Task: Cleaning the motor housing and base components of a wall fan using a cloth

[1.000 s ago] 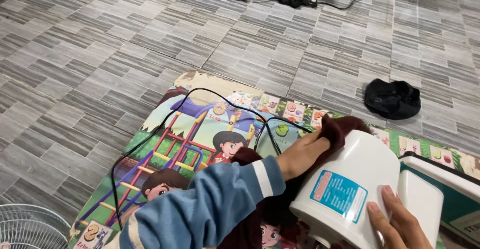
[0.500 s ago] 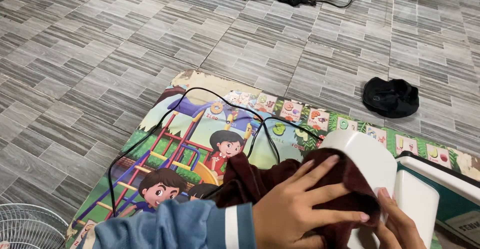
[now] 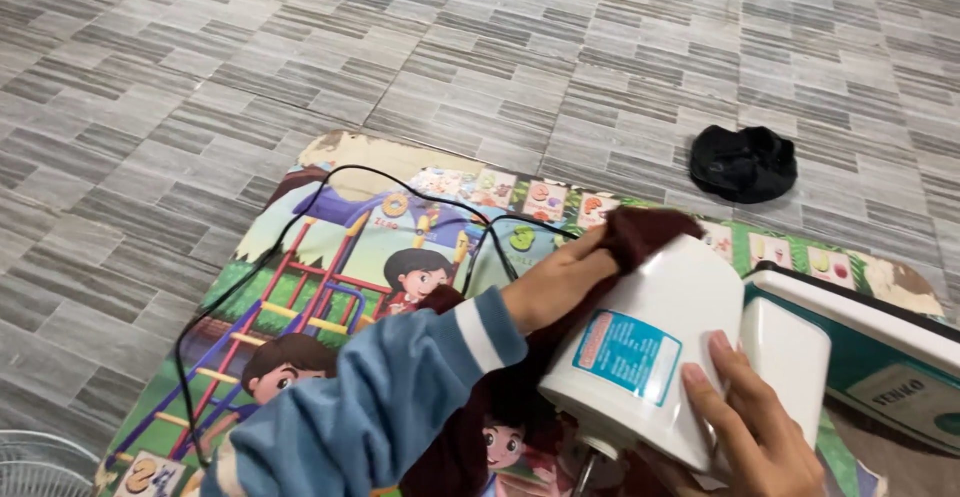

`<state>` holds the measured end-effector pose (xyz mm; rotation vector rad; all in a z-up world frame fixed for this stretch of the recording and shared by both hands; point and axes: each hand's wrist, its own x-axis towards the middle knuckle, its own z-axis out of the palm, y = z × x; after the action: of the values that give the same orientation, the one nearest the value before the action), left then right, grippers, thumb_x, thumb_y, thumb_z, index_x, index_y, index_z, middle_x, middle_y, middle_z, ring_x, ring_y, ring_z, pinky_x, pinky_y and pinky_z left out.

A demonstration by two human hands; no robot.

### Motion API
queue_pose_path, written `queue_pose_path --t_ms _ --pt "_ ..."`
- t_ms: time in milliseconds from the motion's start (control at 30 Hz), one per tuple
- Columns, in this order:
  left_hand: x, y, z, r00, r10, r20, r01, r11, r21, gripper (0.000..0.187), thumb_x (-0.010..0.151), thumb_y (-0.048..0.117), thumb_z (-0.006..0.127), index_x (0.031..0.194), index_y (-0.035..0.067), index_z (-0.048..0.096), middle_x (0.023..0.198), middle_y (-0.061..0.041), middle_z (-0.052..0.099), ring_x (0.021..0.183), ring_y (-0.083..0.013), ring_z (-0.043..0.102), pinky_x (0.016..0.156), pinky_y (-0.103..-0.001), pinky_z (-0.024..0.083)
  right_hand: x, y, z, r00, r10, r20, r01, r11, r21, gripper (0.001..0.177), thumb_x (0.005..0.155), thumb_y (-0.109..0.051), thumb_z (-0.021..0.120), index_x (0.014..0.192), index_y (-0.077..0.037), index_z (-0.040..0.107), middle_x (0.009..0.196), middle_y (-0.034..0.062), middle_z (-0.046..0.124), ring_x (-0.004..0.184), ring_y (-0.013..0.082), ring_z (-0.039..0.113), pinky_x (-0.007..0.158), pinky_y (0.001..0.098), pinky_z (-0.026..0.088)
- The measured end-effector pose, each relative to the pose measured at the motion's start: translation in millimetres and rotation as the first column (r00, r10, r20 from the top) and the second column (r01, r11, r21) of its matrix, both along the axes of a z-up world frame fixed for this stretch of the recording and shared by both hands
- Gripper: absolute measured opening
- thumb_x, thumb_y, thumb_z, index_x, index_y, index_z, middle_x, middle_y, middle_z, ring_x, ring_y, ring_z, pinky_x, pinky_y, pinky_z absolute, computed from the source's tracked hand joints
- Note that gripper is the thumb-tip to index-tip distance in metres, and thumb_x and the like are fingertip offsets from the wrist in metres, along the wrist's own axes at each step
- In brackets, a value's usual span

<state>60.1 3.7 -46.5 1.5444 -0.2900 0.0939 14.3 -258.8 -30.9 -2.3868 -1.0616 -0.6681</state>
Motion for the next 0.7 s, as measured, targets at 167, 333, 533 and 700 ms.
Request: queue_pose_path --t_ms 167,333,533,700 --pt "-49 -14 38 0.934 0.205 -0.291 -0.167 0.974 0.152 0.039 0.098 0.031 0.049 0.121 0.003 0.066 0.090 -0.006 0.071 0.072 -0.0168 0.061 0.067 -0.031 0.051 3 -4 -2 0.999 0.013 -0.031 -0.012 1.000 0.027 0.080 0.046 -0.032 0.095 0.118 -0.009 0.072 0.138 0.0244 0.063 0.132 0.0416 0.063 0.105 0.0507 0.059" --pt "-98 -40 67 0.979 0.155 0.131 -0.202 0.789 0.581 0.060 0.087 0.012 0.052 0.143 -0.006 0.040 0.139 -0.040 0.041 0.115 -0.0563 0.050 0.092 -0.055 0.050 4 -13 -3 0.996 -0.018 -0.090 0.020 1.000 0.023 0.088 0.042 -0.042 0.095 0.122 -0.016 0.072 0.147 0.0194 0.061 0.136 0.0389 0.060 0.109 0.0521 0.054" --pt "-47 -37 56 0.964 0.033 0.263 -0.206 0.718 0.665 0.041 0.092 0.012 0.052 0.122 -0.015 0.043 0.153 -0.049 0.021 0.137 -0.0693 0.026 0.106 -0.063 0.037 11 -17 -4 0.998 -0.028 -0.057 0.030 0.999 0.023 0.082 0.048 -0.044 0.094 0.122 -0.018 0.072 0.146 0.0193 0.061 0.134 0.0370 0.062 0.107 0.0492 0.055" --pt "8 -18 35 0.911 0.194 -0.365 -0.183 0.981 0.063 0.036 0.096 0.029 0.051 0.102 -0.001 0.069 0.082 -0.006 0.067 0.068 -0.0142 0.054 0.062 -0.030 0.047 14 -18 7 0.999 -0.025 -0.040 0.027 0.999 0.047 0.073 0.053 -0.043 0.091 0.118 -0.014 0.074 0.140 0.0209 0.064 0.131 0.0361 0.064 0.104 0.0467 0.056"
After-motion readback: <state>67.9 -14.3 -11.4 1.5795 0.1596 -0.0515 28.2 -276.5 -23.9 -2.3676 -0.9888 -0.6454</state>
